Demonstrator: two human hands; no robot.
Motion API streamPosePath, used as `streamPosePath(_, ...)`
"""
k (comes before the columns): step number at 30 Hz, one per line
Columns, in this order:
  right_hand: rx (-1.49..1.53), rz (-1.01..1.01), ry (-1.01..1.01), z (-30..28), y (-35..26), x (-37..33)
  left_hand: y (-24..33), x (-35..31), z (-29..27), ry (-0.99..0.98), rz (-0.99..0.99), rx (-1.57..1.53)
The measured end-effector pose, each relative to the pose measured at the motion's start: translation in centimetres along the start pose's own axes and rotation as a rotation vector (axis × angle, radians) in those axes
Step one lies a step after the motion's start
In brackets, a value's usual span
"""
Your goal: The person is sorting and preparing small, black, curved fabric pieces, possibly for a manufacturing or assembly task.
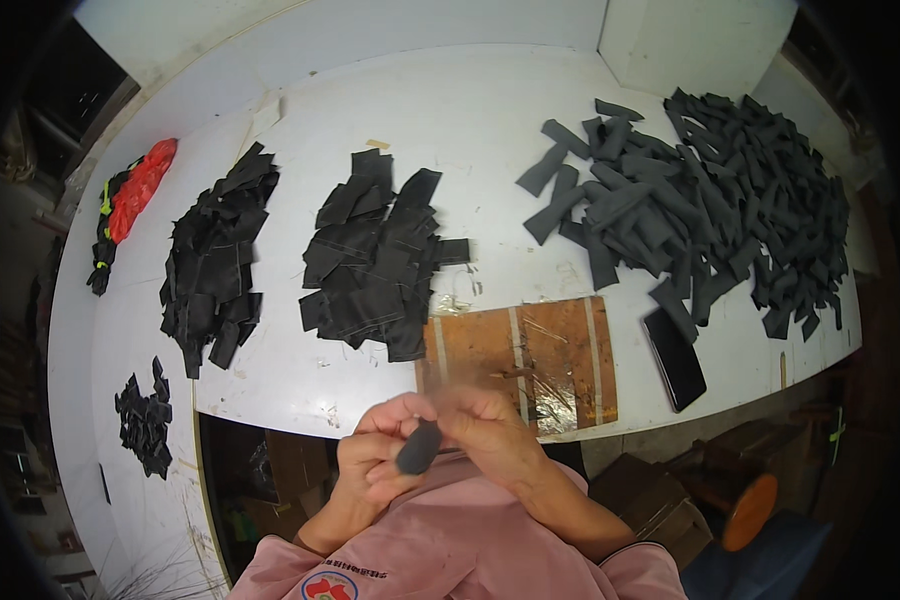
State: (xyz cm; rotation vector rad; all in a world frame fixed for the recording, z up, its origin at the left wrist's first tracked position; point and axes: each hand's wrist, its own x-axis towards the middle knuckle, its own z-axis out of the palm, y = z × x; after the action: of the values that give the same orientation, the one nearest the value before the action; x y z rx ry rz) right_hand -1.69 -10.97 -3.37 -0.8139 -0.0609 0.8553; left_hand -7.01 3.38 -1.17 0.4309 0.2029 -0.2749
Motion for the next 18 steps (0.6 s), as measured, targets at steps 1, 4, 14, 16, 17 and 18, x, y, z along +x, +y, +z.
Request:
streamPosePath(1, 0.023, -0.016, -0.068, 0.2, -0.5, -0.4, 0.1, 0.1, 0.4, -0.191, -0.191, -0.264)
streamPosePath(4, -0.176, -0.261, 0.022, -1.7, -0.5, -0.9, -1.7, 0.3, 1.6, -0.023, 0.088, 0.436)
streamPosePath(14, -1.024, -0.76, 0.267, 1.4, -6.5, -4.1, -3.7, 2.5, 5.7, 0.101, 0.706, 1.122)
streamPosePath(16, -1.058, -0.775, 0.267, 1.7, -7.3, -4.0, -3.8, 3.0, 6.5, 0.091, 0.709, 0.986)
streamPosePath(17, -1.091, -0.784, 0.261, 1.7, -7.8, -3.9, -3.5, 2.9, 7.0, 0.087, 0.711, 0.987)
streamPosePath(18, -1.092, -0.787, 0.266, 1.6, -8.3, -3.8, -3.0, 2.8, 7.7, 0.102, 0.56, 0.803)
